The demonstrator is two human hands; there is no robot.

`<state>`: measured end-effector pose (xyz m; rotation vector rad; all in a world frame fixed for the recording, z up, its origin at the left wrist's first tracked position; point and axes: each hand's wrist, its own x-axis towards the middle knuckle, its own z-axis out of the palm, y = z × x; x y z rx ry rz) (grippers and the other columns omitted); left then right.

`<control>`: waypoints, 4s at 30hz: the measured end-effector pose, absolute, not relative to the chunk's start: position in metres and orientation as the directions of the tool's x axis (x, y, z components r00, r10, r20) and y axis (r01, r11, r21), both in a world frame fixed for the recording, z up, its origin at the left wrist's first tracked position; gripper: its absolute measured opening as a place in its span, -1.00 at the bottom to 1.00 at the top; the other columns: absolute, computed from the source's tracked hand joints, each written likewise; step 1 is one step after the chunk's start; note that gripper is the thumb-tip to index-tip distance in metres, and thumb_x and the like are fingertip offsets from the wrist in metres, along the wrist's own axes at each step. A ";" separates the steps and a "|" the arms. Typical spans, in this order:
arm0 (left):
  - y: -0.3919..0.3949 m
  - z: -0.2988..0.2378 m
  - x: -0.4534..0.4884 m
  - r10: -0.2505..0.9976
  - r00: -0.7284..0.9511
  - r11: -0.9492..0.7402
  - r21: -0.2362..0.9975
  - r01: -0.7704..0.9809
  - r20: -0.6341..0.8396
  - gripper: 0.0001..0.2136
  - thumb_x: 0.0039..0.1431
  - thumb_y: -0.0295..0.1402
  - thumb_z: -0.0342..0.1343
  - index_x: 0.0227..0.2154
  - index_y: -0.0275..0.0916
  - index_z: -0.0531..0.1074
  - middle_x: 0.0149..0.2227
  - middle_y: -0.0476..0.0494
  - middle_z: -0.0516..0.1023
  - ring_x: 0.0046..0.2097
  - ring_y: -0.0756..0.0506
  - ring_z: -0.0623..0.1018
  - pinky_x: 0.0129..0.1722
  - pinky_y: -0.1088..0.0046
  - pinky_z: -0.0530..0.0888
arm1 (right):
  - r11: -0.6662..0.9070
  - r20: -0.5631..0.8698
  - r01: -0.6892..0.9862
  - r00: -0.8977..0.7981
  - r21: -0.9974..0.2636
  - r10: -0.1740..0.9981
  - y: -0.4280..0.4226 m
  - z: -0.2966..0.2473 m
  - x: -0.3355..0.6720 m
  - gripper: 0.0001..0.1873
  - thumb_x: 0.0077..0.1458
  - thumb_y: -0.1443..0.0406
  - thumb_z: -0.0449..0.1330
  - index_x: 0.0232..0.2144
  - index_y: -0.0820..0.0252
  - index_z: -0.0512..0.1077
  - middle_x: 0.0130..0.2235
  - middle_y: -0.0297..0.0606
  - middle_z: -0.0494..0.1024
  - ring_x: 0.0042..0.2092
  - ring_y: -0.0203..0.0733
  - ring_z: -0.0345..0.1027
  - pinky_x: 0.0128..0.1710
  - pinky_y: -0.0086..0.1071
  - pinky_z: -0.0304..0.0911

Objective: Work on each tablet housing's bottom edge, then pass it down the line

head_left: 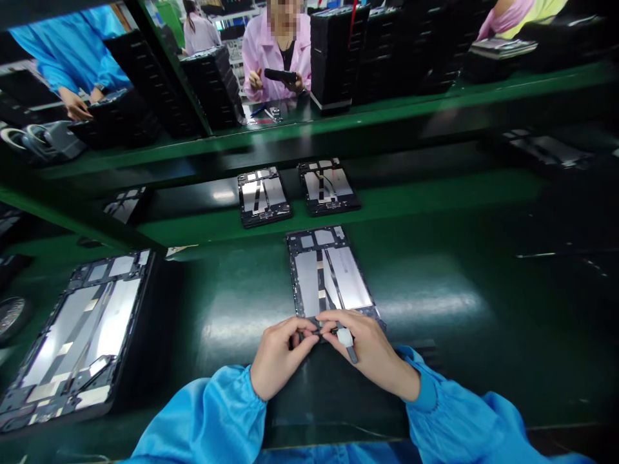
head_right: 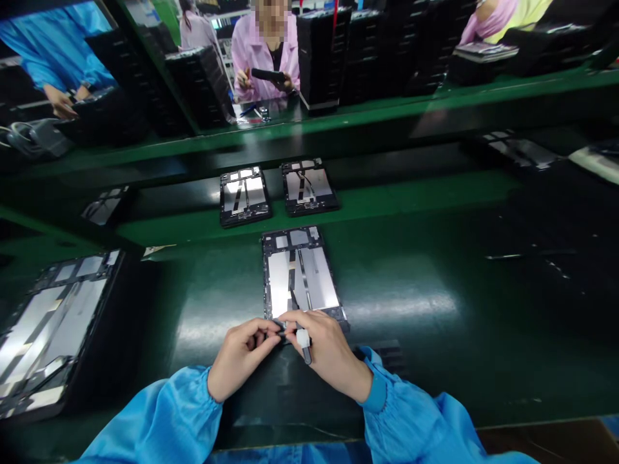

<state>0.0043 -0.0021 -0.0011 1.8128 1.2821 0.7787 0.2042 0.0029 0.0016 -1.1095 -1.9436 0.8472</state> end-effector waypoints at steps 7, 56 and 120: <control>-0.001 0.000 0.004 0.942 0.332 -0.215 0.851 0.479 0.051 -0.90 0.22 -0.39 0.15 -0.24 -0.19 0.54 -0.41 0.01 0.54 -0.46 0.04 0.42 -0.43 0.57 0.37 | 0.394 0.230 0.402 -0.398 -0.826 0.888 0.004 0.005 0.204 -0.71 0.16 0.45 0.18 -0.08 0.07 0.41 -0.29 -0.33 0.63 -0.21 -0.11 0.51 -0.17 -0.27 0.31; -0.016 -0.010 -0.016 0.628 0.692 -0.761 0.094 0.642 0.355 -0.71 0.39 -0.48 -0.12 0.06 -0.22 0.38 -0.08 -0.20 0.47 -0.16 -0.09 0.46 -0.20 0.39 0.45 | 0.174 0.049 0.316 -0.368 -0.933 0.929 -0.021 0.007 0.221 -0.87 0.26 0.29 0.11 -0.19 0.14 0.44 -0.37 -0.29 0.56 -0.40 -0.23 0.48 -0.32 -0.36 0.42; -0.049 -0.018 -0.032 0.458 0.856 -0.884 0.220 0.412 0.241 -0.72 0.33 -0.42 0.06 0.07 -0.09 0.41 0.03 -0.15 0.47 0.01 -0.14 0.41 -0.10 0.35 0.36 | 0.058 -0.168 0.458 -0.438 -0.887 0.883 -0.032 0.000 0.208 -0.87 0.18 0.30 0.20 -0.43 0.15 0.41 -0.44 -0.35 0.51 -0.37 -0.18 0.45 -0.36 -0.37 0.29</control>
